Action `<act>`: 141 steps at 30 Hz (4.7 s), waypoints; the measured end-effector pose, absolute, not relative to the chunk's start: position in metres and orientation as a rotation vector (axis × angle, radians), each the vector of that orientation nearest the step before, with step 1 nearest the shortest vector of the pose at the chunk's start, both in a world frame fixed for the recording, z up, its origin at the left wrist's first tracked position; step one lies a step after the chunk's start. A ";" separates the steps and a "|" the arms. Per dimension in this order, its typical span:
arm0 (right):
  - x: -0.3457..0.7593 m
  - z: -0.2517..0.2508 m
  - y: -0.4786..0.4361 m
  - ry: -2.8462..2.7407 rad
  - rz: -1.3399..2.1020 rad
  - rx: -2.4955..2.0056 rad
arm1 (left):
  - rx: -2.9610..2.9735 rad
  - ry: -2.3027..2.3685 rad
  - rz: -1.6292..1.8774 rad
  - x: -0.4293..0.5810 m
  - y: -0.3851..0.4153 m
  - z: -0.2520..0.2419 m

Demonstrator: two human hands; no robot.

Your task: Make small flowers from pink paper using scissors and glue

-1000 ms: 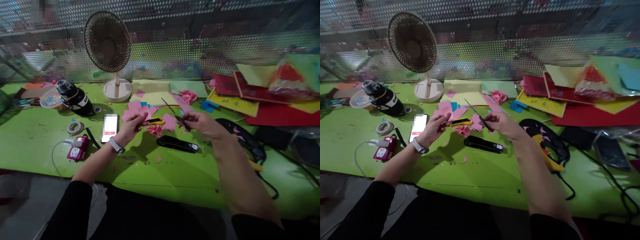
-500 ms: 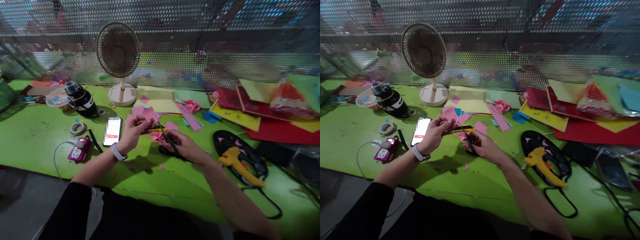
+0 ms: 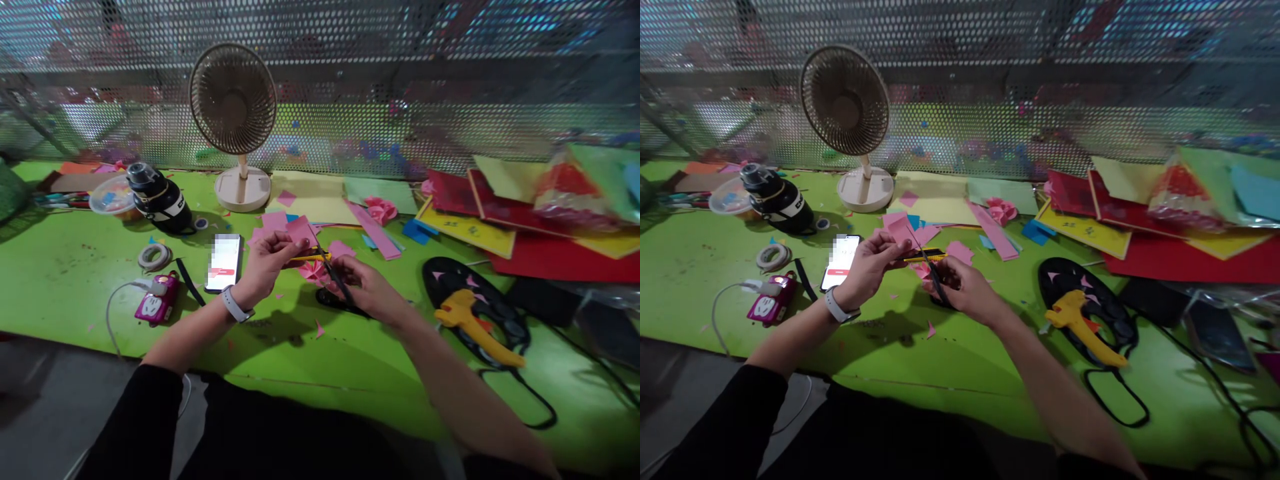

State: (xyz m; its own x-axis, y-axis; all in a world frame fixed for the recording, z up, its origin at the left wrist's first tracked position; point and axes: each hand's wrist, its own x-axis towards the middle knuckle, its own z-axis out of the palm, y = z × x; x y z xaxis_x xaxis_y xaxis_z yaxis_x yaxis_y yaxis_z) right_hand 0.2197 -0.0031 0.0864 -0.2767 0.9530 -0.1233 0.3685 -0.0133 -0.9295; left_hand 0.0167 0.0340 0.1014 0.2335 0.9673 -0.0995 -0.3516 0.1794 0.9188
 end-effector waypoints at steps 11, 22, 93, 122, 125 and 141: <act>0.221 0.086 -0.004 -1.669 1.309 -1.371 | 0.897 0.857 1.106 0.016 0.034 0.101; 0.219 0.088 -0.005 -1.665 1.340 -1.350 | 0.795 0.787 1.102 0.016 0.034 0.103; 0.200 0.083 -0.005 -1.451 1.586 -1.483 | 0.340 0.593 1.020 0.026 0.030 0.082; 0.278 0.061 0.036 -1.977 0.529 -2.196 | 0.507 0.811 0.922 -0.004 0.028 0.045; 0.282 0.057 0.039 -2.058 0.471 -2.258 | 0.551 0.816 0.951 -0.007 0.028 0.040; 0.295 0.042 0.046 -2.149 0.539 -2.305 | 0.476 0.771 0.975 -0.008 0.027 0.045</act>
State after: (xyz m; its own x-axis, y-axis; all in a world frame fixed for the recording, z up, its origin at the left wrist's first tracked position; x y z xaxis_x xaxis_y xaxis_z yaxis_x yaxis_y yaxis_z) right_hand 0.2950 0.0465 0.0421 0.0401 0.9592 -0.2800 0.9779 -0.0953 -0.1863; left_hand -0.0079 0.0268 0.0449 0.3347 0.8695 -0.3632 -0.5535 0.4934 0.6710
